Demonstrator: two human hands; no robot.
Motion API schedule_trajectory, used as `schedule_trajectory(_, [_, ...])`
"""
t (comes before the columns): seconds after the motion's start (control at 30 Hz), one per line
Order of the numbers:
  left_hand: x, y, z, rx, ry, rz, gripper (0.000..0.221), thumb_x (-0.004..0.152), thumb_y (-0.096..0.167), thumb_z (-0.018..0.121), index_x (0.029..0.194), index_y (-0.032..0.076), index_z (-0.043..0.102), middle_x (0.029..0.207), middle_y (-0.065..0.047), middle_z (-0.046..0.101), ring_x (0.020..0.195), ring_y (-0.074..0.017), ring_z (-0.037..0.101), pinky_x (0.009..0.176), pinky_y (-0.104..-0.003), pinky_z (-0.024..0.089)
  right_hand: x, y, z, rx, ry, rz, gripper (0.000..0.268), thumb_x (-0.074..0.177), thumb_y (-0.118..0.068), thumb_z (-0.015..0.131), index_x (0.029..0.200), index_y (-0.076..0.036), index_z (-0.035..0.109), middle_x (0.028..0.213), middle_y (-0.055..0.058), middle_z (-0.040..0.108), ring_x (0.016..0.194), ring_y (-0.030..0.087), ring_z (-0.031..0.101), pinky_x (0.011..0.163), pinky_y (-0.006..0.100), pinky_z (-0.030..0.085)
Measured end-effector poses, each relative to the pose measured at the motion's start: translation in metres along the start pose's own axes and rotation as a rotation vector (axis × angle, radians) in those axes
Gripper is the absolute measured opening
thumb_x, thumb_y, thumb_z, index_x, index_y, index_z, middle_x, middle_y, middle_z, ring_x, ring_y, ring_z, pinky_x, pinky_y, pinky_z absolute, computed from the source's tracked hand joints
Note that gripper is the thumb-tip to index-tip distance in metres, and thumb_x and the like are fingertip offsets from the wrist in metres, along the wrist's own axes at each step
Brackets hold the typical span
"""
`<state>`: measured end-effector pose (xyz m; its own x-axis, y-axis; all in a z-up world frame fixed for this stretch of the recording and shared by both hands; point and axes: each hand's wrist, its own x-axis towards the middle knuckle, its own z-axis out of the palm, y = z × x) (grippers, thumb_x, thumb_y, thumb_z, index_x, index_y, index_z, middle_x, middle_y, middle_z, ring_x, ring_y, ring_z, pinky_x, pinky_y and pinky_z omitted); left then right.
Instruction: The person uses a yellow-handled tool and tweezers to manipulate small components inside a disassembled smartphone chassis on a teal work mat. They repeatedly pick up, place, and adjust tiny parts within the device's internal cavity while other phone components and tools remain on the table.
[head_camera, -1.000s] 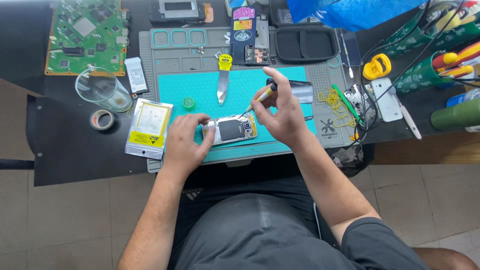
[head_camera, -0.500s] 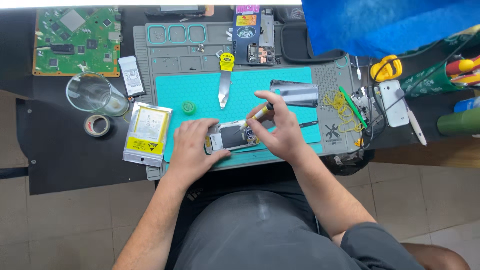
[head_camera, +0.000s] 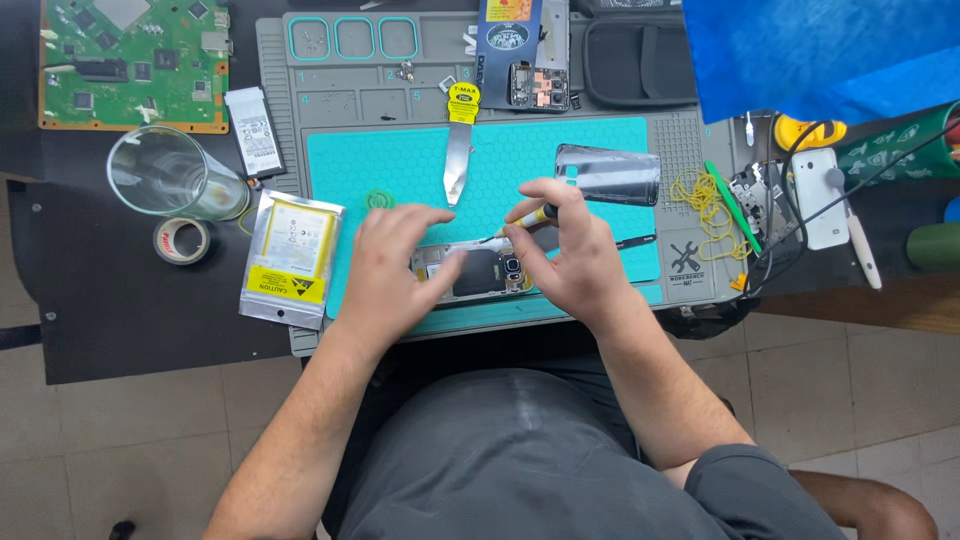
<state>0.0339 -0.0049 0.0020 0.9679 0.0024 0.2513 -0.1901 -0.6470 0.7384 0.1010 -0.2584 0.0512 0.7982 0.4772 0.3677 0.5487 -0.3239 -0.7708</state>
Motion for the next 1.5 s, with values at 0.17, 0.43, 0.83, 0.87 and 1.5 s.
schedule_trajectory(0.17, [0.026, 0.004, 0.002, -0.198, 0.168, 0.079, 0.019, 0.106, 0.007, 0.079, 0.119, 0.019, 0.086, 0.1, 0.0, 0.083, 0.083, -0.0236, 0.071, 0.09, -0.04, 0.056, -0.001, 0.003, 0.003, 0.01, 0.001, -0.01, 0.045, 0.107, 0.004, 0.08, 0.144, -0.004, 0.057, 0.11, 0.015, 0.084, 0.09, 0.035, 0.086, 0.082, 0.045, 0.07])
schedule_trajectory(0.43, [0.021, 0.0, 0.004, -0.192, 0.2, 0.085, 0.02, 0.106, 0.005, 0.08, 0.115, 0.021, 0.087, 0.099, 0.003, 0.083, 0.085, -0.0215, 0.072, 0.089, -0.038, 0.058, 0.002, -0.005, 0.002, 0.047, 0.016, 0.015, 0.041, 0.107, 0.003, 0.081, 0.14, -0.005, 0.056, 0.11, 0.014, 0.085, 0.091, 0.035, 0.087, 0.084, 0.045, 0.071])
schedule_trajectory(0.83, [0.017, 0.005, -0.002, -0.227, 0.24, 0.101, 0.016, 0.111, 0.008, 0.078, 0.122, 0.016, 0.086, 0.102, -0.004, 0.082, 0.092, -0.0282, 0.074, 0.092, -0.044, 0.06, 0.014, -0.013, 0.0, -0.078, -0.087, -0.009, 0.043, 0.106, 0.005, 0.079, 0.141, -0.005, 0.055, 0.11, 0.016, 0.083, 0.093, 0.041, 0.086, 0.084, 0.051, 0.071])
schedule_trajectory(0.87, [0.017, 0.006, -0.003, -0.228, 0.234, 0.107, 0.016, 0.111, 0.009, 0.078, 0.123, 0.016, 0.086, 0.102, -0.004, 0.082, 0.092, -0.0279, 0.074, 0.093, -0.044, 0.06, 0.013, -0.011, 0.001, -0.103, -0.103, -0.018, 0.044, 0.106, 0.005, 0.079, 0.142, -0.006, 0.056, 0.111, 0.014, 0.084, 0.095, 0.04, 0.086, 0.085, 0.05, 0.07])
schedule_trajectory(1.5, [0.015, -0.005, 0.015, -0.238, 0.047, 0.241, 0.011, 0.112, 0.017, 0.08, 0.123, 0.016, 0.082, 0.11, -0.007, 0.081, 0.103, -0.0388, 0.075, 0.098, -0.051, 0.059, 0.065, -0.069, -0.014, -0.702, -0.457, -0.414, 0.014, 0.112, -0.018, 0.073, 0.126, -0.015, 0.07, 0.087, 0.006, 0.078, 0.087, 0.031, 0.083, 0.077, 0.045, 0.062])
